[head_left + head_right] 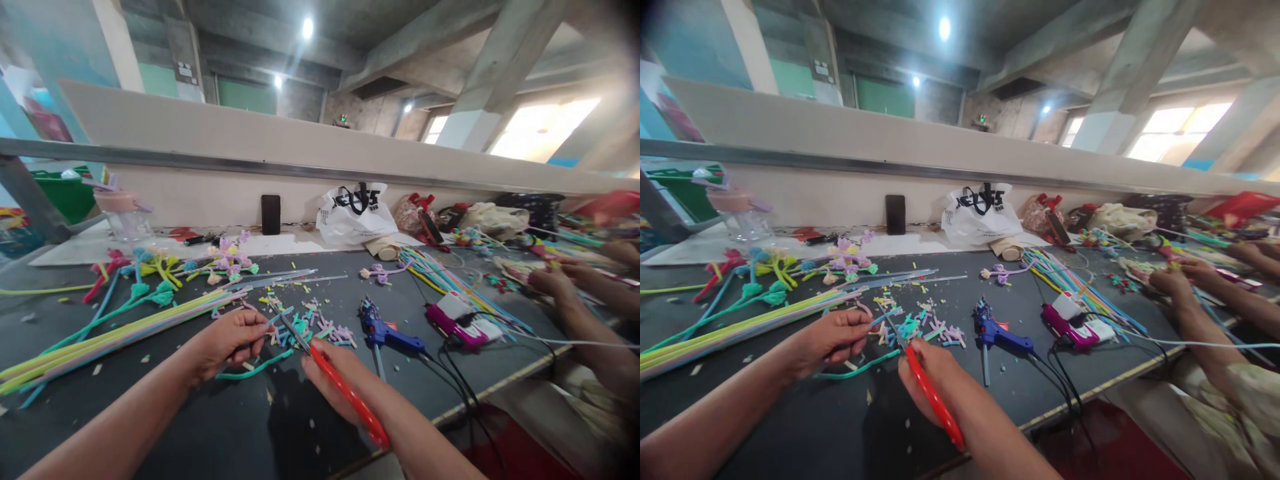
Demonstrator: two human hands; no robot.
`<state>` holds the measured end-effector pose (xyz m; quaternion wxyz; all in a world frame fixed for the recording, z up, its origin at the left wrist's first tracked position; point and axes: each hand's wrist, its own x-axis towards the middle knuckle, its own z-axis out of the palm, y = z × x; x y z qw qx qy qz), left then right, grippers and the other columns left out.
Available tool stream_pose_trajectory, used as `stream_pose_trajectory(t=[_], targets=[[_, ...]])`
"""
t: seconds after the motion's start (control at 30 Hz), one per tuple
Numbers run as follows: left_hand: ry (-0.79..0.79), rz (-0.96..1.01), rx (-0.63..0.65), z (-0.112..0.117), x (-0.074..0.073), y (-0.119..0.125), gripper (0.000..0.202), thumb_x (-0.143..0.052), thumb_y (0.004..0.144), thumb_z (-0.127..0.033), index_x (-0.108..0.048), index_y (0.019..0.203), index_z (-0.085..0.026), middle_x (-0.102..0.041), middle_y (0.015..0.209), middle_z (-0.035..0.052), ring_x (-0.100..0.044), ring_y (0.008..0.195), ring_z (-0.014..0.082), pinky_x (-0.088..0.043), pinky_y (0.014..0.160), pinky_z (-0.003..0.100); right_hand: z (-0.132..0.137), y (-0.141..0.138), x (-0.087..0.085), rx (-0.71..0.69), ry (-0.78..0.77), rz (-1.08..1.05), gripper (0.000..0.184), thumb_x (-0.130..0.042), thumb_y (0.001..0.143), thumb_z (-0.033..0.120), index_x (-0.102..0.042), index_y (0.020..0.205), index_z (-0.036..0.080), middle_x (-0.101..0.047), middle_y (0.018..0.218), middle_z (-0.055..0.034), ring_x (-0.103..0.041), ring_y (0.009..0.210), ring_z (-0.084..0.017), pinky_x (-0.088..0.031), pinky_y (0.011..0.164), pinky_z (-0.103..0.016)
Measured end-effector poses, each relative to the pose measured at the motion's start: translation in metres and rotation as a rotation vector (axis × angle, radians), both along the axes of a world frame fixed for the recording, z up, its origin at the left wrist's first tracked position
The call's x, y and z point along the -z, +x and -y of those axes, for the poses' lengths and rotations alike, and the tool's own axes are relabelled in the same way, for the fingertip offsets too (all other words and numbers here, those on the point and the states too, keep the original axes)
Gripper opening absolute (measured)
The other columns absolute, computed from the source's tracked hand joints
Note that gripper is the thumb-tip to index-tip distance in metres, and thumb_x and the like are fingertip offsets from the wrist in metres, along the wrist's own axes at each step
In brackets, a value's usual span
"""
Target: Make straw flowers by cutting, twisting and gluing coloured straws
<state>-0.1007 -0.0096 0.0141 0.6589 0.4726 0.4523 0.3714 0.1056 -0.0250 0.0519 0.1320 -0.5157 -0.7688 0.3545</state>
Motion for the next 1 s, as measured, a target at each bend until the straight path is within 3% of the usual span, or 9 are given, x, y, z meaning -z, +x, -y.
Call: stream_pose_trajectory(t=[0.17, 0.37, 0.53, 0.73, 1.0], targets=[[0.016, -0.03, -0.031, -0.001, 0.001, -0.003, 0.024, -0.057, 0.074, -0.038, -0.052, 0.076, -0.014, -0.052, 0.05, -0.0047, -0.028, 0.029, 0.0, -0.012, 0.031, 0.014, -0.005, 0.004, 0.012, 0.127, 0.028, -0.06, 0.016, -0.04, 0.075, 0.017, -0.035, 0.06, 0.02, -0.034, 0.055, 0.0059, -0.035, 0.052, -0.009, -0.03, 0.049, -0.02], [0.05, 0.047, -0.121, -0.001, -0.002, -0.001, 0.025, -0.06, 0.071, -0.037, -0.051, 0.072, -0.014, -0.052, 0.053, -0.0045, -0.025, 0.031, -0.0012, -0.012, 0.033, 0.013, -0.001, 0.01, 0.011, 0.143, -0.199, -0.019, 0.012, -0.033, 0.083, 0.03, -0.037, 0.074, 0.023, -0.036, 0.049, 0.009, -0.032, 0.036, -0.006, -0.027, 0.039, -0.019], [0.077, 0.045, -0.074, 0.003, -0.004, 0.004, 0.025, -0.059, 0.072, -0.038, -0.051, 0.07, -0.015, -0.053, 0.054, -0.0041, -0.025, 0.031, -0.0005, -0.013, 0.033, 0.015, 0.003, 0.007, 0.006, -0.058, 0.08, 0.077, 0.011, -0.042, 0.078, 0.027, -0.04, 0.069, 0.021, -0.044, 0.059, 0.005, -0.04, 0.053, -0.009, -0.032, 0.051, -0.02], [0.06, -0.027, -0.073, 0.004, -0.002, 0.005, 0.028, -0.057, 0.072, -0.043, -0.054, 0.074, -0.015, -0.053, 0.053, -0.0042, -0.03, 0.032, 0.001, -0.017, 0.033, 0.014, 0.007, 0.002, 0.003, -0.038, 0.098, 0.124, 0.014, -0.041, 0.077, 0.027, -0.037, 0.066, 0.021, -0.039, 0.056, 0.0055, -0.037, 0.052, -0.01, -0.031, 0.052, -0.021], [0.046, 0.007, -0.084, 0.005, -0.002, 0.007, 0.023, -0.057, 0.073, -0.037, -0.051, 0.071, -0.015, -0.051, 0.051, -0.0047, -0.027, 0.031, 0.0002, -0.014, 0.033, 0.014, 0.006, 0.009, 0.011, -0.097, 0.112, 0.099, 0.011, -0.041, 0.078, 0.031, -0.041, 0.074, 0.022, -0.048, 0.059, 0.0041, -0.042, 0.053, -0.01, -0.032, 0.053, -0.021]])
